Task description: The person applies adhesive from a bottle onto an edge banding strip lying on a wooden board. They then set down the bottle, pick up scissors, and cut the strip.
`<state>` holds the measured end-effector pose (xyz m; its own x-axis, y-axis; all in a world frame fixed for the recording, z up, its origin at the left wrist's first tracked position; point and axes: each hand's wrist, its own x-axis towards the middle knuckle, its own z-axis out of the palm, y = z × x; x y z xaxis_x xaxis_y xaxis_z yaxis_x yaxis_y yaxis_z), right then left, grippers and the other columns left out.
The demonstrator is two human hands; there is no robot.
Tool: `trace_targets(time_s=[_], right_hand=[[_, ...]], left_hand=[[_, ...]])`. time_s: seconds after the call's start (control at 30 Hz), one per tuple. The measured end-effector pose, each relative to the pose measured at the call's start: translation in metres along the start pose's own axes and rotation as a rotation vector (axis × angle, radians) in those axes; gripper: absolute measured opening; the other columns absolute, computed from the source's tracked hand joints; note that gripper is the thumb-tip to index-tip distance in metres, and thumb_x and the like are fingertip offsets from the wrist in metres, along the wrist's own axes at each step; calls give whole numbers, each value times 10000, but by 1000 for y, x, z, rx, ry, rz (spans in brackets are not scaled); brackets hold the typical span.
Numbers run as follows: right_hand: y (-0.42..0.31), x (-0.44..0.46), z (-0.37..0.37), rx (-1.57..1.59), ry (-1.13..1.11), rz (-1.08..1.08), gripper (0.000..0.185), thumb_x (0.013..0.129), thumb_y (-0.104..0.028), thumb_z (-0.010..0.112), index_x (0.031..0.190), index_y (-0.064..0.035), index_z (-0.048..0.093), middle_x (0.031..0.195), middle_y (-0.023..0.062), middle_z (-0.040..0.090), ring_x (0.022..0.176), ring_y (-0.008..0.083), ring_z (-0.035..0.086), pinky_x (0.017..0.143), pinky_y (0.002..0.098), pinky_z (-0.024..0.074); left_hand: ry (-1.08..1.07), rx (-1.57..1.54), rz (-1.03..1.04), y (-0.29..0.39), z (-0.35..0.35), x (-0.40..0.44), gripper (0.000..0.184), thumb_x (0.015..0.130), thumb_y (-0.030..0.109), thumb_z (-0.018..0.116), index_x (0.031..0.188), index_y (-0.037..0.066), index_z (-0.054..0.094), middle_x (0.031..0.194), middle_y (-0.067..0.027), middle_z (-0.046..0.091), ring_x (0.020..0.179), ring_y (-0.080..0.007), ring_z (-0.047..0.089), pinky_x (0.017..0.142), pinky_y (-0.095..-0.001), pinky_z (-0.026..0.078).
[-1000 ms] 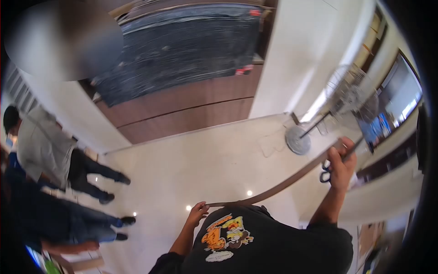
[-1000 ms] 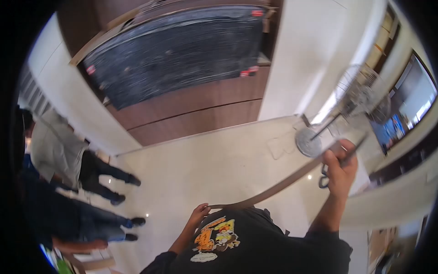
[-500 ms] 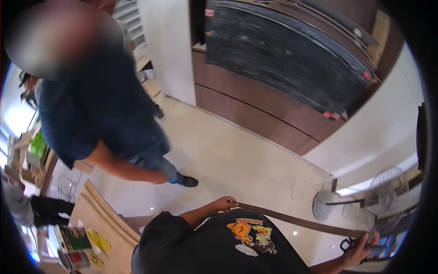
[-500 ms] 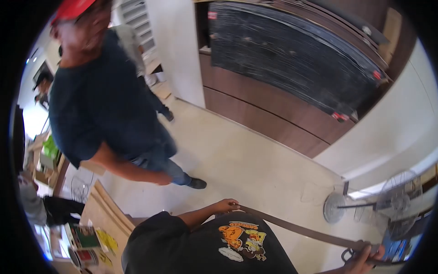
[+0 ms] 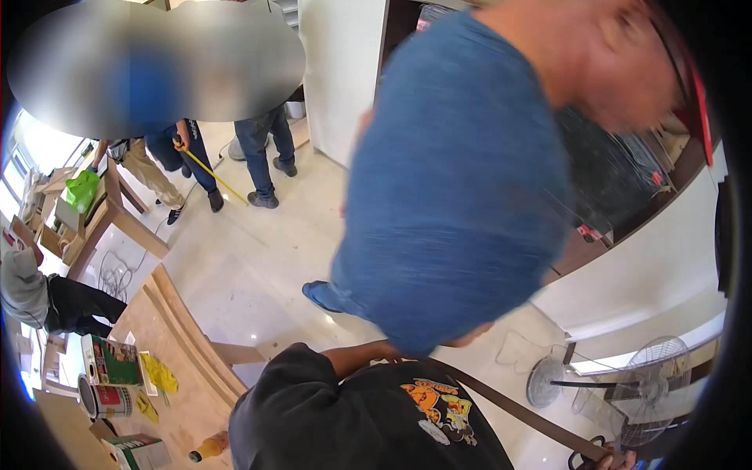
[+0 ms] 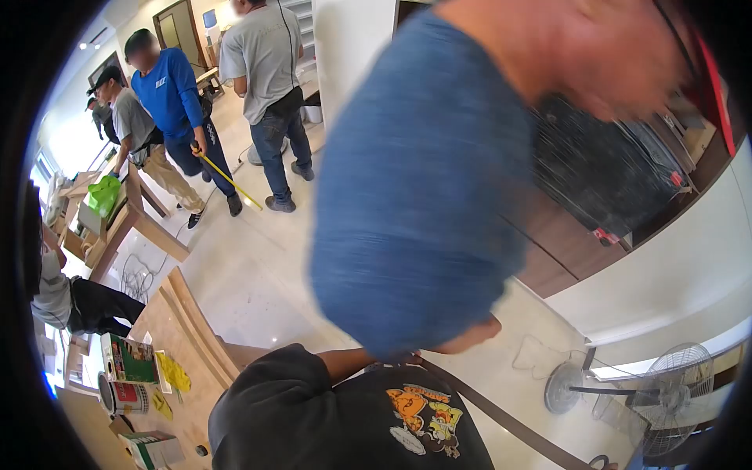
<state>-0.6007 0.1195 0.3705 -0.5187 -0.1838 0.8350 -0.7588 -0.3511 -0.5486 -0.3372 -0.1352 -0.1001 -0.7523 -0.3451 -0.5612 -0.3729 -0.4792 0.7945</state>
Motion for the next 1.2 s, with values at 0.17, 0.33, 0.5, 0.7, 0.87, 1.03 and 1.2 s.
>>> trace_targets(time_s=[0.17, 0.33, 0.5, 0.7, 0.87, 1.03, 1.2], right_hand=[[1, -6, -13, 12, -5, 27, 347, 802, -126, 690, 1050, 20, 497, 804, 136, 565, 626, 209, 553, 551, 302, 479], [-2, -12, -29, -3, -1, 46, 350, 795, -126, 691, 1051, -1, 488, 835, 120, 549, 654, 196, 539, 578, 301, 473], [-7, -22, -39, 5, 8, 63, 356, 787, -125, 691, 1053, -23, 478, 865, 103, 532, 683, 182, 526, 604, 300, 466], [0, -34, -73, 29, -38, 72, 365, 778, -124, 691, 1055, -49, 467, 902, 84, 513, 717, 166, 510, 636, 298, 458], [-7, -53, -112, 110, -132, 94, 374, 770, -124, 692, 1057, -71, 458, 933, 67, 497, 745, 153, 497, 662, 297, 451], [-18, -16, -36, -300, -130, 270, 471, 802, -6, 624, 1246, 4, 466, 857, 63, 610, 715, 97, 518, 652, 229, 407], [11, 6, -21, -585, -130, 355, 363, 862, 8, 641, 1193, -12, 496, 832, 17, 602, 721, 59, 511, 653, 205, 397]], left_hand=[[-44, 53, -44, 32, 9, -23, 640, 834, 500, 680, 1307, 94, 535, 1211, -145, 585, 947, -256, 627, 803, -390, 526], [-142, 89, -35, 40, 9, -15, 627, 837, 483, 687, 1316, 106, 538, 1199, -119, 598, 996, -262, 625, 837, -408, 519], [-145, 97, -30, 39, 11, -2, 672, 830, 469, 702, 1344, 86, 501, 1182, -121, 601, 987, -269, 626, 832, -406, 521], [-91, 131, -14, 43, 10, 6, 683, 804, 482, 726, 1325, 95, 515, 1118, -104, 610, 918, -231, 619, 785, -372, 521], [-20, 103, 46, 43, 7, 5, 610, 804, 422, 745, 1288, 109, 543, 1051, -77, 624, 871, -172, 608, 720, -315, 517], [189, -9, 114, 44, 4, 7, 473, 823, 260, 754, 1209, 64, 563, 974, -56, 613, 791, -147, 604, 640, -286, 503], [392, 80, 163, 36, 1, 6, 367, 834, 187, 737, 1135, 50, 576, 866, -31, 586, 684, -119, 577, 565, -254, 481]])
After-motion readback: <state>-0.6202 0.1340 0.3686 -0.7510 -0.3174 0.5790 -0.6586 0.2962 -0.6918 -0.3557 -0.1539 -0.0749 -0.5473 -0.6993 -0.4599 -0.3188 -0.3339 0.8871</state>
